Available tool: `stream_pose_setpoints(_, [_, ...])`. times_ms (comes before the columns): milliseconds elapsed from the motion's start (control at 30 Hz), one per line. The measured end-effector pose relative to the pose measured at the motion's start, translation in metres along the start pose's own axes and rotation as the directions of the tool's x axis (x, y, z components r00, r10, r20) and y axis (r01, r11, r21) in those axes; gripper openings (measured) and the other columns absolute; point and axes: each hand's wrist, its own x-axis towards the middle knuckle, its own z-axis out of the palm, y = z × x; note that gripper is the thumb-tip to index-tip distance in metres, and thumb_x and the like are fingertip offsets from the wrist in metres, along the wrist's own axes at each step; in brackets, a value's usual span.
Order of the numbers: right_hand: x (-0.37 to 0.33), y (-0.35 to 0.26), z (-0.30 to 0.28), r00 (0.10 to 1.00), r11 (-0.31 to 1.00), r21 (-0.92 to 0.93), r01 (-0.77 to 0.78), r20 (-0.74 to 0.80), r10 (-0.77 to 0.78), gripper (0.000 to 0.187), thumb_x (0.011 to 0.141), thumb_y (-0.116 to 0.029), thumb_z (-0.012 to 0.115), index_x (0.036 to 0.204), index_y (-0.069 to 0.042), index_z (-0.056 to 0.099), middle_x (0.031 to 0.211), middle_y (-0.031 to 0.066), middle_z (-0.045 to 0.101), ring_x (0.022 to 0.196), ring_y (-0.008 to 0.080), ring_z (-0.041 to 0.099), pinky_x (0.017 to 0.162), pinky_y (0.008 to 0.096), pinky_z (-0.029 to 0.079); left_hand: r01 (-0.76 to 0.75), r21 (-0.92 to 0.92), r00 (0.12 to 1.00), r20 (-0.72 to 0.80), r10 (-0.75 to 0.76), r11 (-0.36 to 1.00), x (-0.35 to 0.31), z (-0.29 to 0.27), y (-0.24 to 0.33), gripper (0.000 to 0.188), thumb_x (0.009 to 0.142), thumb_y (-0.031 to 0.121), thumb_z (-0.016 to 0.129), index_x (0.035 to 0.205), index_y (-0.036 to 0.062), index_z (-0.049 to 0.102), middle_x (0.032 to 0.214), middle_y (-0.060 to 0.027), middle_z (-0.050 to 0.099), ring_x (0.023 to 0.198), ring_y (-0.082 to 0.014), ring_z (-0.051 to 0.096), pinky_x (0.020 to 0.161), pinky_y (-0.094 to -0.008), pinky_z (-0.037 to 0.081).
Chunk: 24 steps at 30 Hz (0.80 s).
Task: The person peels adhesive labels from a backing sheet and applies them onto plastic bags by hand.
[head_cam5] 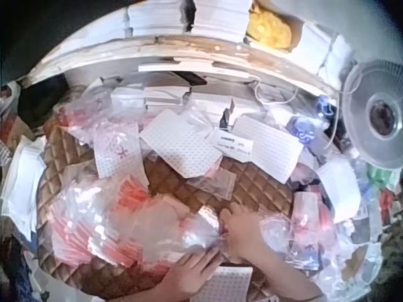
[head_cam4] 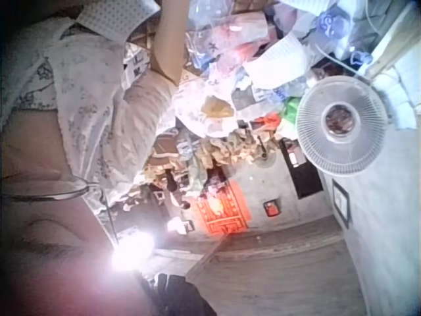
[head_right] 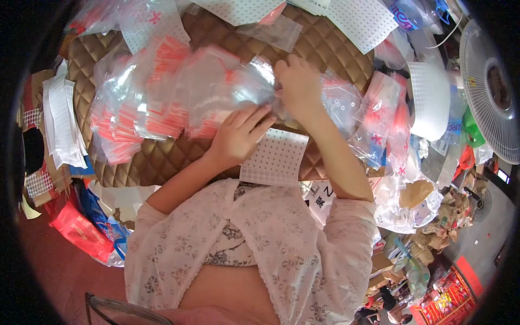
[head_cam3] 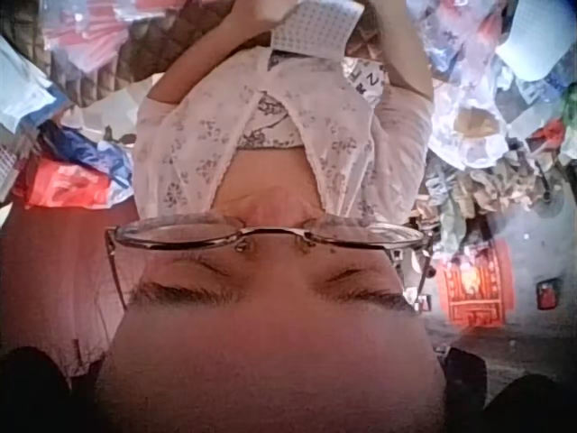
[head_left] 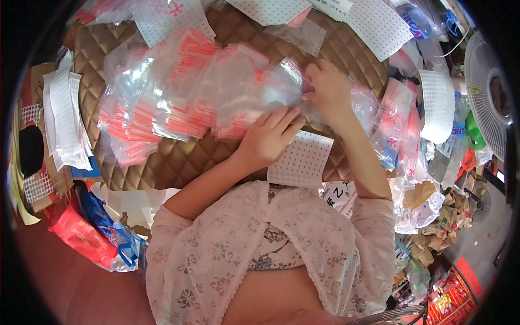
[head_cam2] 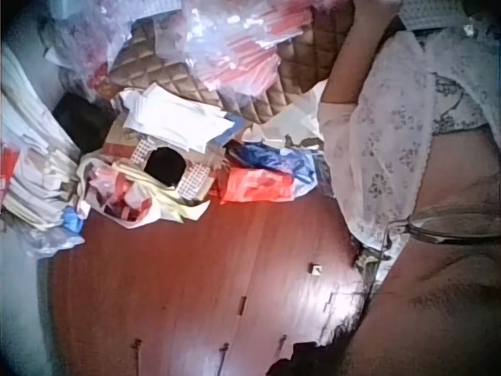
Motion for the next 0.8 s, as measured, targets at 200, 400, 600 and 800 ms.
stream_pose_setpoints(200, [0.007,-0.003,-0.021,0.880,0.865,0.373,-0.336,0.451,0.148,0.028,0.061,-0.008,0.069,0.083,-0.009,0.053,0.083,0.0061,0.058,0.085,0.0280,0.056,0.070,0.0389,0.044,0.080,0.095,0.997,-0.016,-0.078,0.992,-0.002,0.005,0.004,0.044,0.070,0.012,0.057,0.114,0.0045,0.057,0.119,-0.0113,0.054,0.107,-0.0267,0.050,0.091,-0.0382,0.042])
stream_pose_setpoints(400, [0.006,-0.012,-0.003,0.979,0.994,0.015,-0.111,0.171,0.107,0.025,0.065,-0.011,0.071,0.083,-0.012,0.054,0.085,0.0020,0.060,0.092,0.0249,0.055,0.076,0.0406,0.040,0.050,0.055,0.997,-0.064,-0.046,0.997,0.000,0.006,0.001,0.042,0.070,0.013,0.058,0.112,0.0058,0.058,0.116,-0.0102,0.055,0.106,-0.0275,0.051,0.090,-0.0387,0.043])
stream_pose_setpoints(600, [0.001,-0.003,-0.012,0.994,0.995,0.028,-0.093,0.065,0.091,0.026,0.063,-0.013,0.074,0.083,-0.012,0.056,0.083,0.0023,0.060,0.094,0.0254,0.055,0.077,0.0416,0.040,0.090,0.167,0.994,-0.073,-0.078,0.982,-0.004,0.005,0.003,0.039,0.073,0.013,0.052,0.108,-0.0007,0.058,0.114,-0.0151,0.055,0.105,-0.0280,0.050,0.090,-0.0376,0.042])
stream_pose_setpoints(800, [0.010,-0.008,0.022,0.959,0.995,-0.005,-0.100,0.266,0.098,0.022,0.062,-0.012,0.074,0.077,-0.008,0.058,0.075,0.0072,0.060,0.080,0.0260,0.059,0.068,0.0397,0.043,0.003,0.099,0.997,-0.082,0.005,0.995,0.000,0.007,0.004,0.035,0.075,0.009,0.056,0.110,0.0056,0.058,0.110,-0.0078,0.058,0.103,-0.0234,0.052,0.084,-0.0362,0.044])
